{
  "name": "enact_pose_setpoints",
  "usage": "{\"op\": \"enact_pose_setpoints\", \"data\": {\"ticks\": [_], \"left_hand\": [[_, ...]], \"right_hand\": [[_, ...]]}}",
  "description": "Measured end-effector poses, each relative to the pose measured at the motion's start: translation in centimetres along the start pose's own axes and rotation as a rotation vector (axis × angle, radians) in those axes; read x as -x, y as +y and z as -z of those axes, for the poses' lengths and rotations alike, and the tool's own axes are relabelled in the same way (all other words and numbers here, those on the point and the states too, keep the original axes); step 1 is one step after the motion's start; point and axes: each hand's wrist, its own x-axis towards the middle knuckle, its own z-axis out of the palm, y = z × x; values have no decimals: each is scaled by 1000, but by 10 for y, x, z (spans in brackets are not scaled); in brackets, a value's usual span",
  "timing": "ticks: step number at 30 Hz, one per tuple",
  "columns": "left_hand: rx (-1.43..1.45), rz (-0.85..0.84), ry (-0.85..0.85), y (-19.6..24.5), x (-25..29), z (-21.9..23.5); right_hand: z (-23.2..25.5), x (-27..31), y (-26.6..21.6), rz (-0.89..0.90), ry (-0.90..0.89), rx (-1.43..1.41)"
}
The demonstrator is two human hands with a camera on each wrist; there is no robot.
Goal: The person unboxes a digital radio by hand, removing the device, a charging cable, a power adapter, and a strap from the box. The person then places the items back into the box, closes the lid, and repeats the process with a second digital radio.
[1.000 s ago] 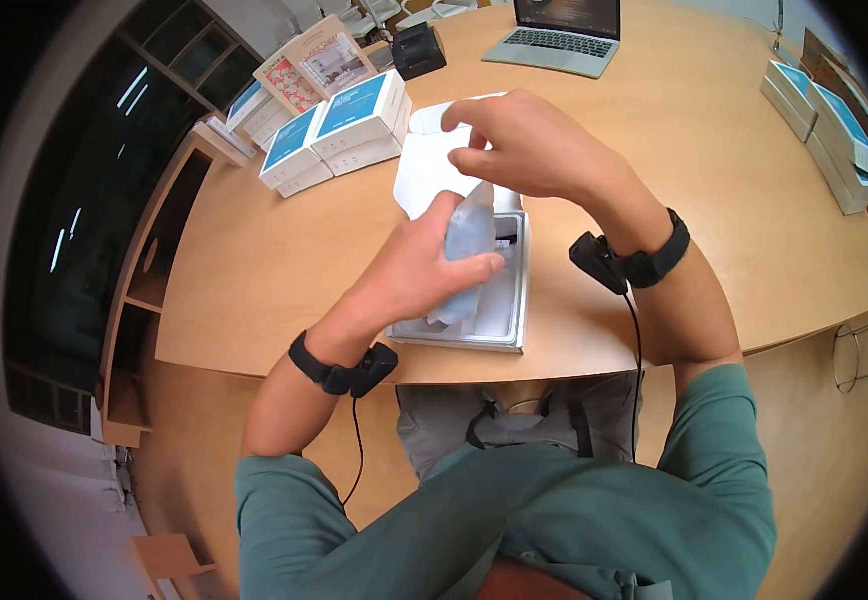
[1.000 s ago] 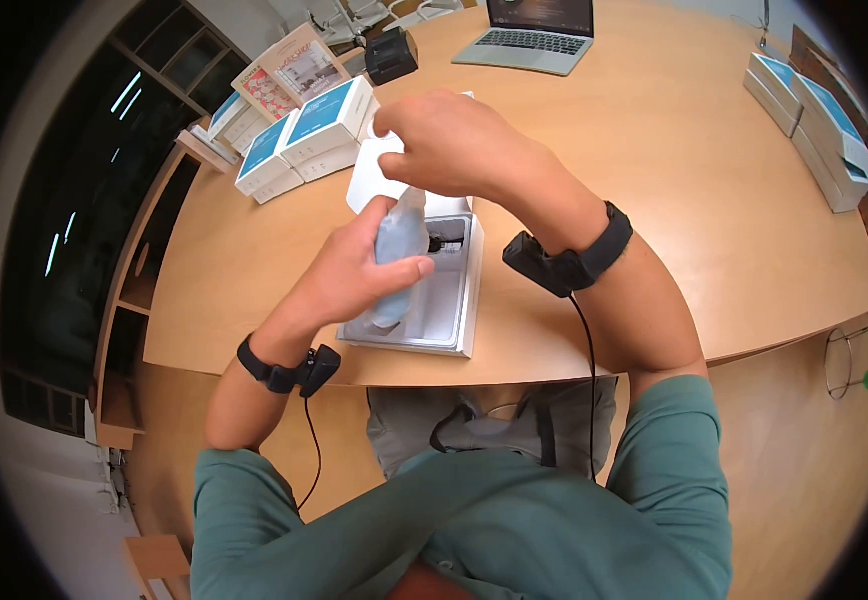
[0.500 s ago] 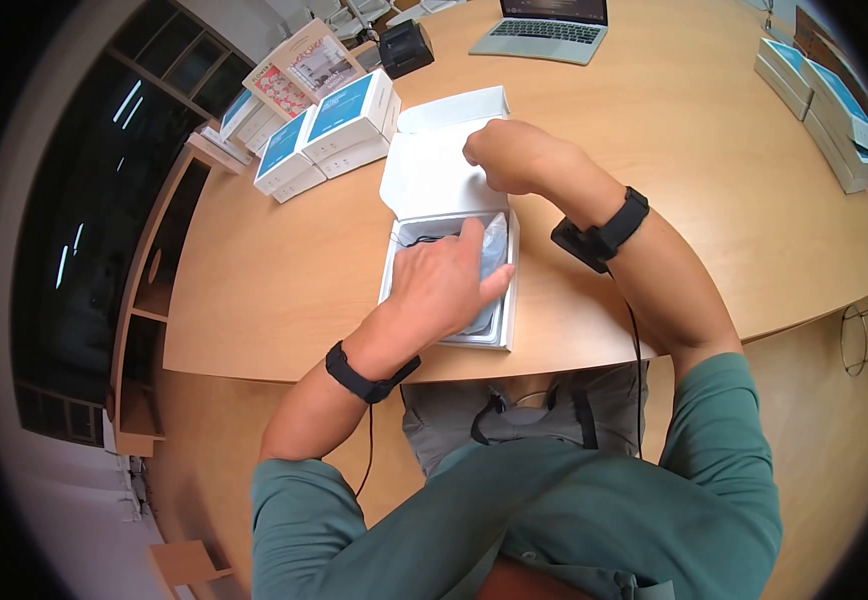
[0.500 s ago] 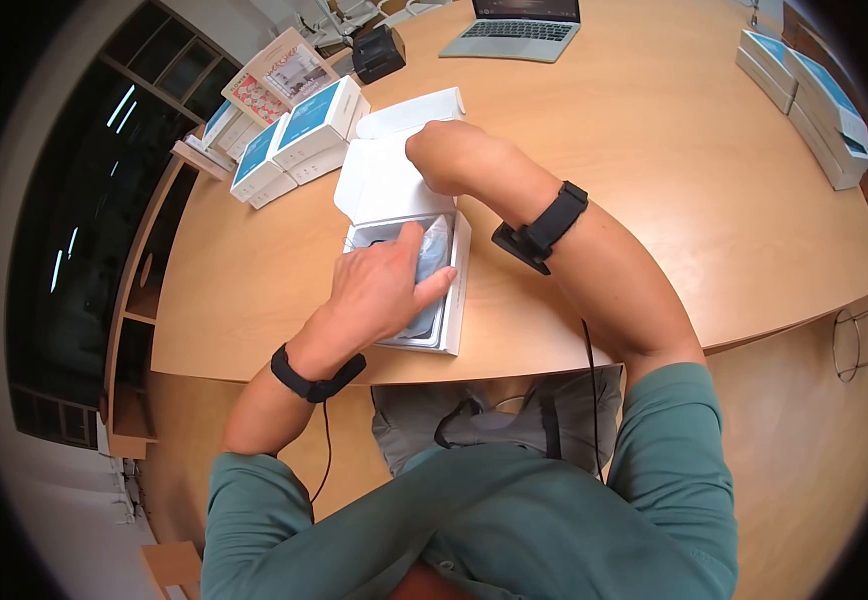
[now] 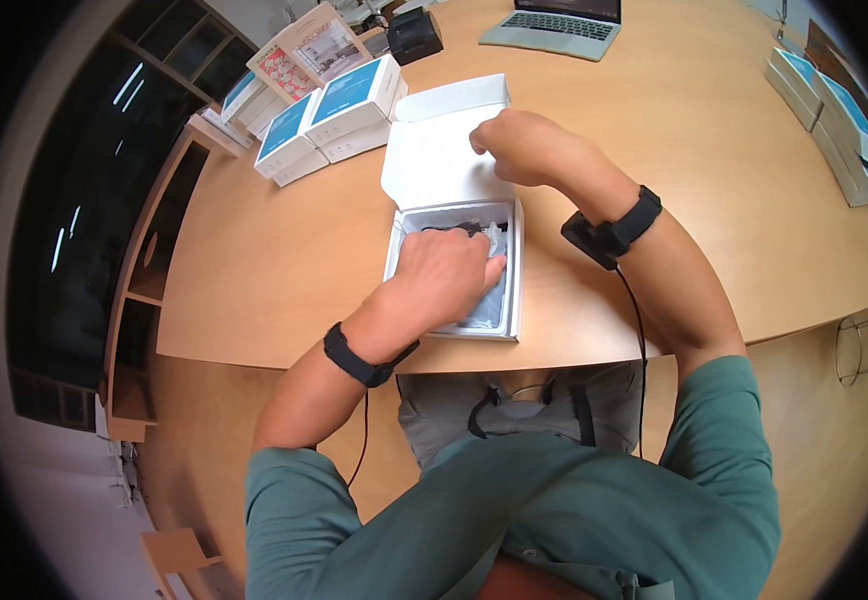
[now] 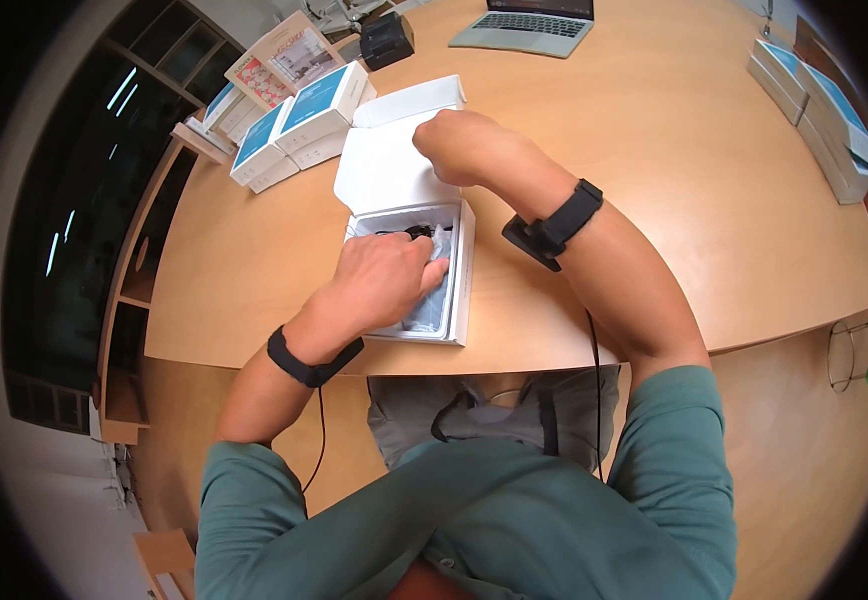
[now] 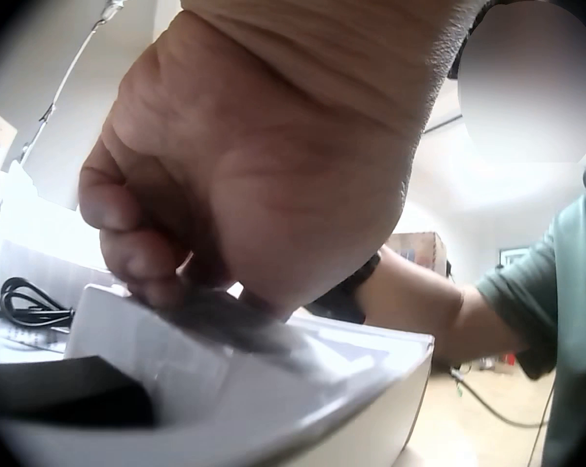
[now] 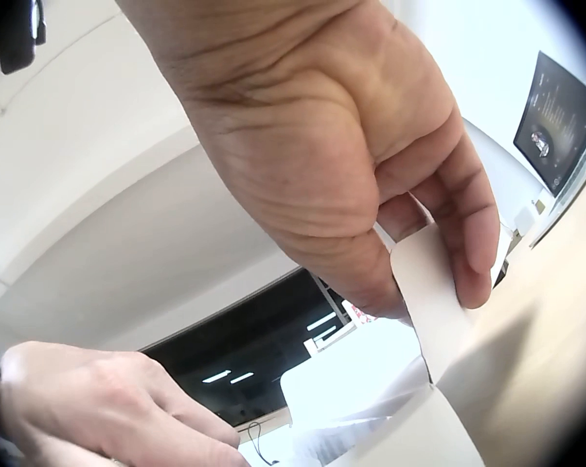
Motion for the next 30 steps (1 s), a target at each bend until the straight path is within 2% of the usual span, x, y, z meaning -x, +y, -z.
{"op": "enact_pose_setpoints", "data": {"ticks": [2, 4, 5, 6, 7, 8, 10, 11, 13, 14, 15, 17, 19, 20, 21, 23, 24, 26, 30], "left_hand": [[21, 33, -57, 0, 5, 15], [133, -44, 15, -8, 13, 24], [132, -42, 18, -12, 14, 17], [119, -132, 90, -19, 17, 5], [104, -219, 167, -25, 19, -5], [106, -209, 178, -34, 19, -5], [483, 125, 425, -66, 17, 4], [487, 125, 437, -86, 13, 6], [577, 332, 505, -129, 2, 3], [585, 339, 537, -140, -5, -6], [552, 389, 523, -148, -14, -18], [523, 444, 523, -158, -28, -25], [950, 463, 300, -159, -41, -25], [1076, 465, 229, -158, -44, -22], [1084, 461, 230, -163, -47, -26], [726, 381, 421, -171, -53, -41], [735, 376, 417, -167, -50, -40], [965, 347, 531, -162, -37, -40], [915, 343, 453, -155, 0, -29]], "right_hand": [[5, 2, 1, 23, -32, -44], [4, 6, 2, 15, 34, -111], [5, 8, 2, 12, 97, -175], [5, 8, 0, 21, 96, -169], [7, 7, -2, -36, 123, -218], [9, 6, -2, -94, 151, -268], [12, 6, 2, -105, 159, -307], [14, 7, 7, -127, 169, -350], [18, 5, 19, -49, 196, -283], [28, 7, 15, -155, 111, -424], [39, 7, 13, -262, 24, -564], [32, -1, 18, -272, 42, -572], [28, 4, 12, -334, -25, -733], [27, 5, 9, -367, 4, -737], [22, 4, 9, -370, 2, -729], [8, 5, 18, -468, 115, -905], [3, 6, 26, -478, 114, -899], [-10, 9, 38, -379, -88, -1406], [1, 35, 16, -318, -101, -1304]]}}
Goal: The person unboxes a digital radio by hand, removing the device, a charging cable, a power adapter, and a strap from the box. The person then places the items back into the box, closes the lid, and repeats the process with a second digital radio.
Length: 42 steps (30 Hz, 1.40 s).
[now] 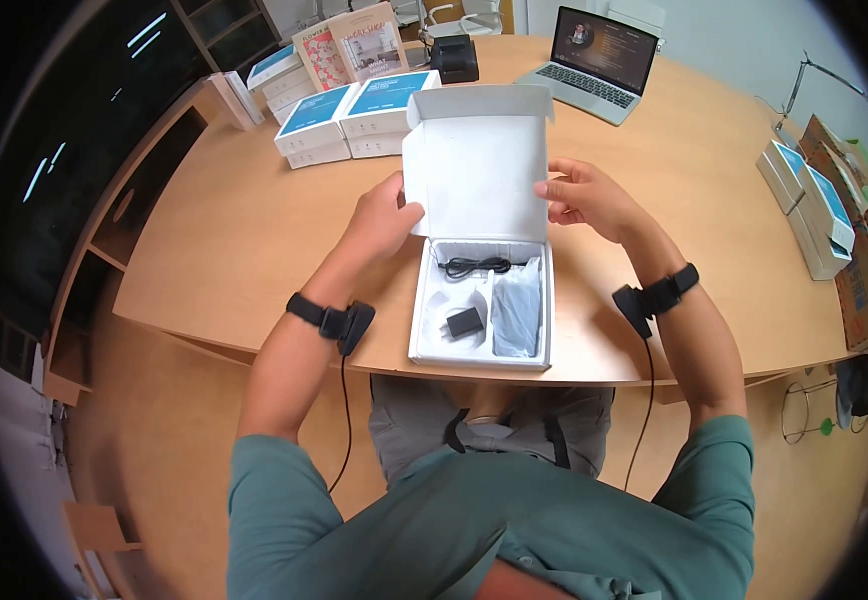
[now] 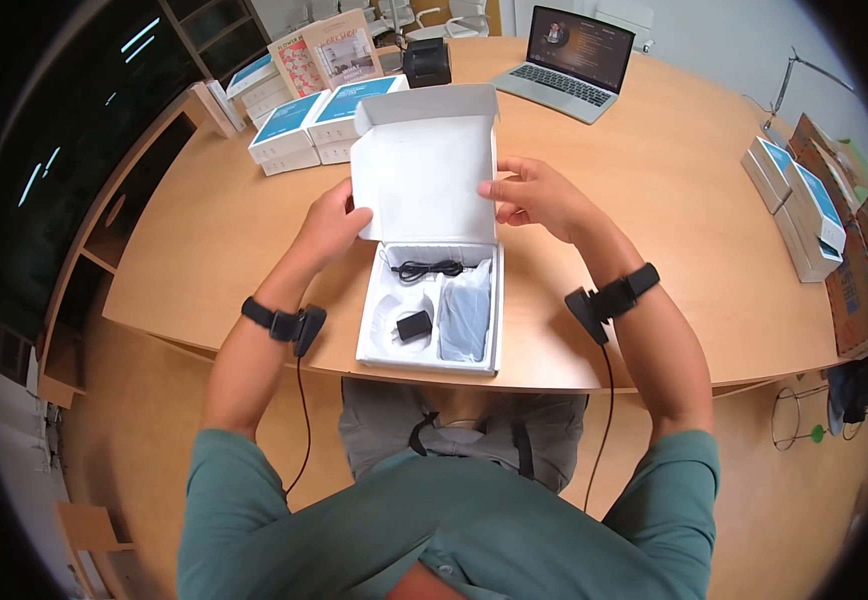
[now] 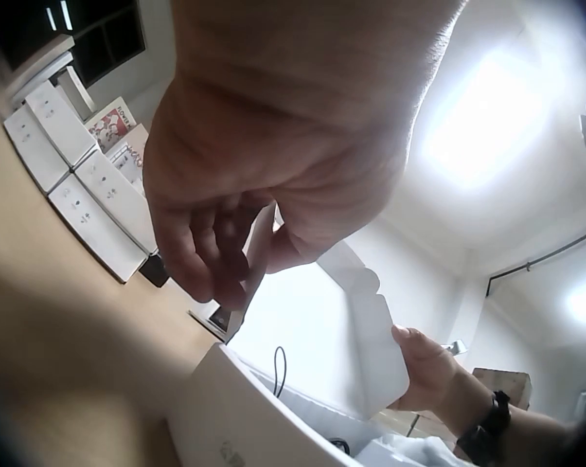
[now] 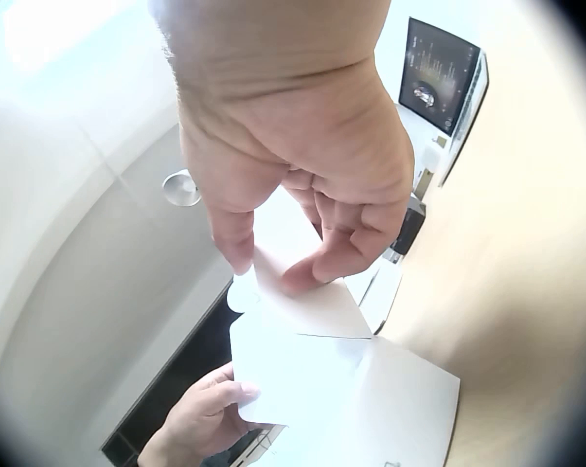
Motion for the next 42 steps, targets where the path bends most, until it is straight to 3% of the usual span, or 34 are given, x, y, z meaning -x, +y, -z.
{"op": "enact_pose_setpoints", "data": {"ticks": [2, 8, 12, 15, 17, 18, 21, 22, 23, 25, 27, 30, 33, 34, 37, 40, 42], "left_hand": [[-7, -3, -100, 22, 29, 11], [-87, -82, -135, 31, 84, 11], [-97, -37, -137, 32, 104, 4], [-141, -146, -86, 15, 107, -8], [-153, -443, -54, 7, 104, -11], [-110, -387, -172, 5, 99, -10], [97, -278, -153, -6, 106, -12], [301, -62, -303, -10, 107, -5], [301, -59, -307, -7, 108, -2], [-66, -482, -211, 0, 110, 4], [-117, -431, -282, 7, 117, 13], [-9, -193, -392, 47, 145, 31], [51, -96, -484, 37, 171, 38], [49, -96, -494, 31, 181, 34], [-16, -188, -427, 13, 206, 19], [-190, -341, -265, 13, 216, 2], [-247, -430, -164, -11, 217, -20]], "right_hand": [[-8, 21, -5, 110, -43, 191], [-29, 68, 5, 342, -51, 285], [-43, 100, -1, 298, 8, 517], [-46, 111, 11, 429, 5, 615], [-47, 115, 18, 339, -6, 533], [-49, 117, 22, 402, 42, 600], [-51, 120, 31, 473, 98, 667], [-52, 122, 30, 466, 82, 680], [-53, 124, 29, 458, 65, 692], [-51, 128, 30, 494, 35, 762], [-48, 137, 34, 519, 10, 825], [-44, 152, 43, 519, -23, 888], [-46, 170, 55, 498, -86, 799], [-50, 177, 58, 390, -111, 787], [-58, 188, 64, 216, -146, 817], [-68, 192, 75, 349, -83, 855], [-80, 193, 80, 525, 47, 985]]}}
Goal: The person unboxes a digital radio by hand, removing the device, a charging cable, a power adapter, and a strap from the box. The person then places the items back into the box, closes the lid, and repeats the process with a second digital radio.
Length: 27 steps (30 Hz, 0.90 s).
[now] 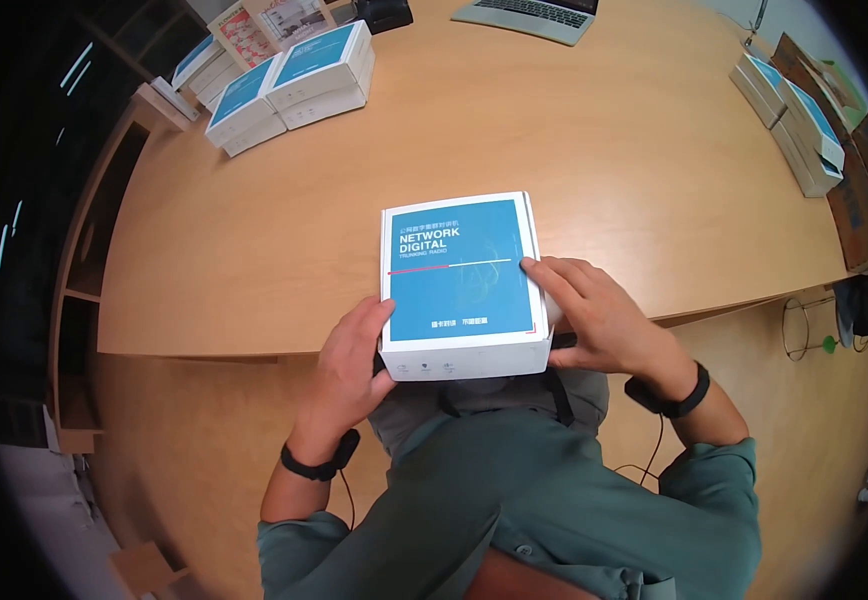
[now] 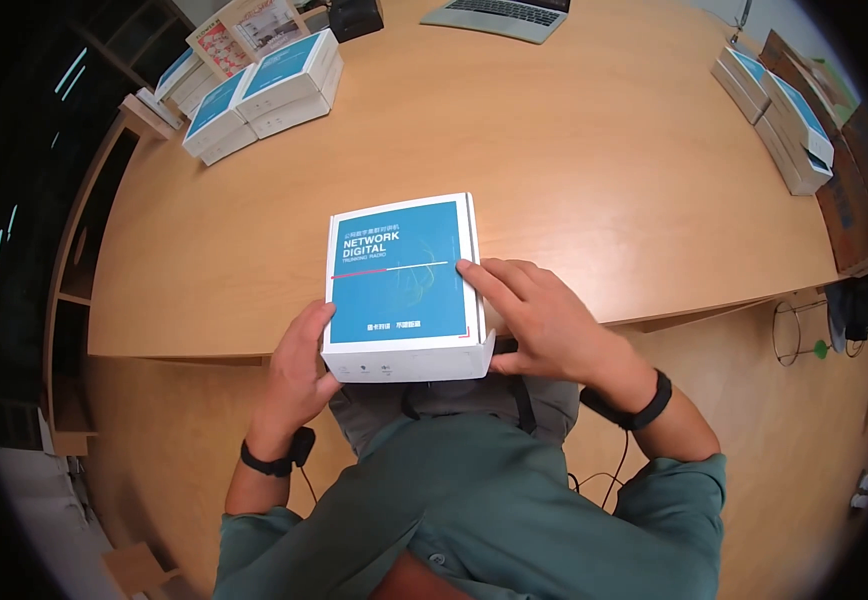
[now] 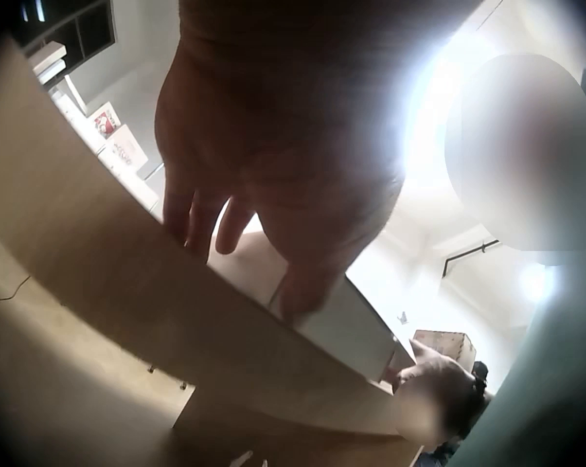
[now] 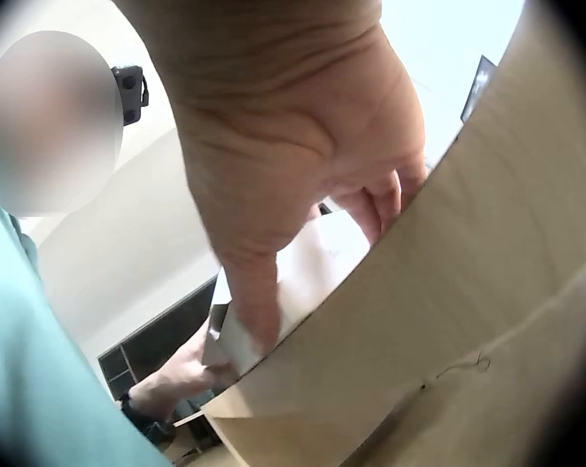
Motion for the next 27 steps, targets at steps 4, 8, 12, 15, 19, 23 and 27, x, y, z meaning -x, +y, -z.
{"op": "enact_pose_setpoints", "data": {"ticks": [4, 8, 12, 15, 19, 23, 27], "left_hand": [[-138, -127, 219, -10, -2, -29], [-188, -228, 274, -10, -11, -27], [-158, -283, 219, -2, -23, 2], [-145, -183, 88, 24, -43, 47], [-335, -181, 64, 81, -83, 104], [-309, -507, -61, 132, -125, 105], [-302, -676, -174, 139, -164, 70]], "right_hand": [[-40, 5, -5, -30, 211, 102], [-44, 9, -1, -56, 260, 149], [-24, 8, -9, -50, 341, -53], [2, -11, -8, 128, 443, -63], [21, -25, -8, 47, 407, -215], [19, -40, -7, 64, 428, -249], [15, -44, -9, 59, 440, -278]]}}
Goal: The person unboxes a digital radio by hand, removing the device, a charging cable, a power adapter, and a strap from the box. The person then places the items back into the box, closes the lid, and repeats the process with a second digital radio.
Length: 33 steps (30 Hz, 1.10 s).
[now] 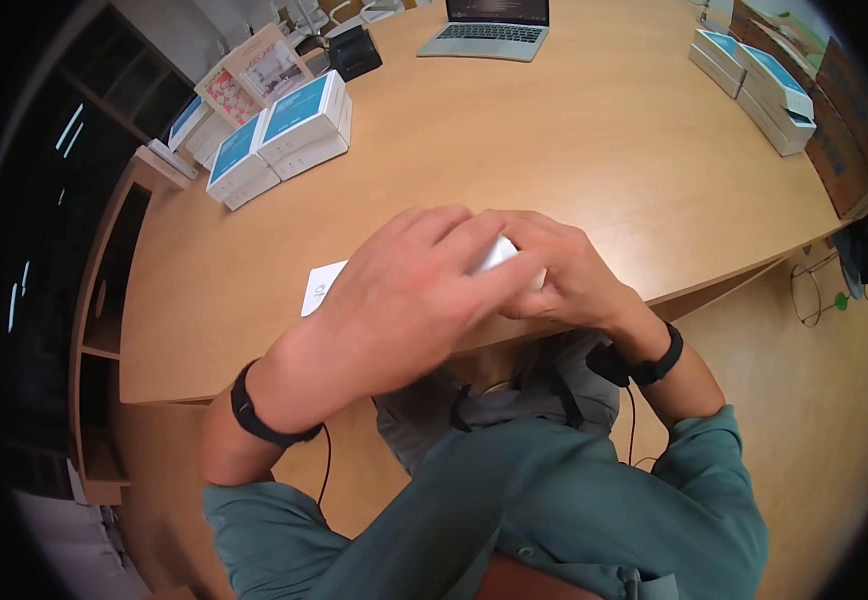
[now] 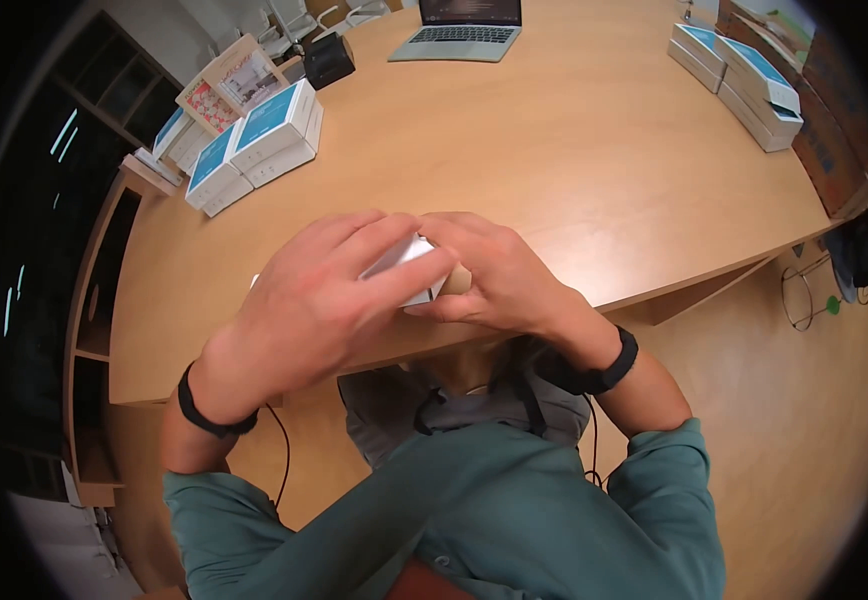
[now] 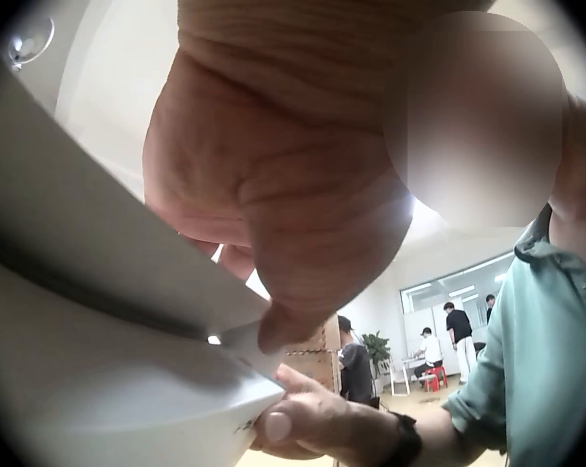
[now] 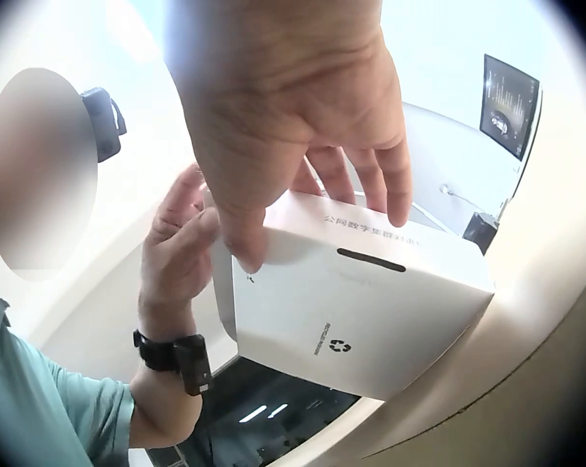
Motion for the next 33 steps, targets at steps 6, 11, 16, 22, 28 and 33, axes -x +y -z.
{"op": "enact_pose_setpoints", "data": {"ticks": [6, 11, 16, 22, 28, 33], "left_hand": [[131, 38, -108, -17, -17, 6], [188, 35, -88, -26, -22, 11], [147, 5, -92, -32, -23, 12], [8, -88, 14, -37, -20, 5], [-200, -171, 53, -29, -16, 3], [-387, -138, 132, -12, -5, -17]], "right_hand": [[0, 1, 4, -59, -8, -62], [1, -2, 3, -54, 1, -66], [-1, -4, 7, -9, 23, -46], [0, -6, 9, 12, 27, -49], [0, -7, 7, -1, 52, -51], [-2, -6, 10, -18, 34, -43]]}}
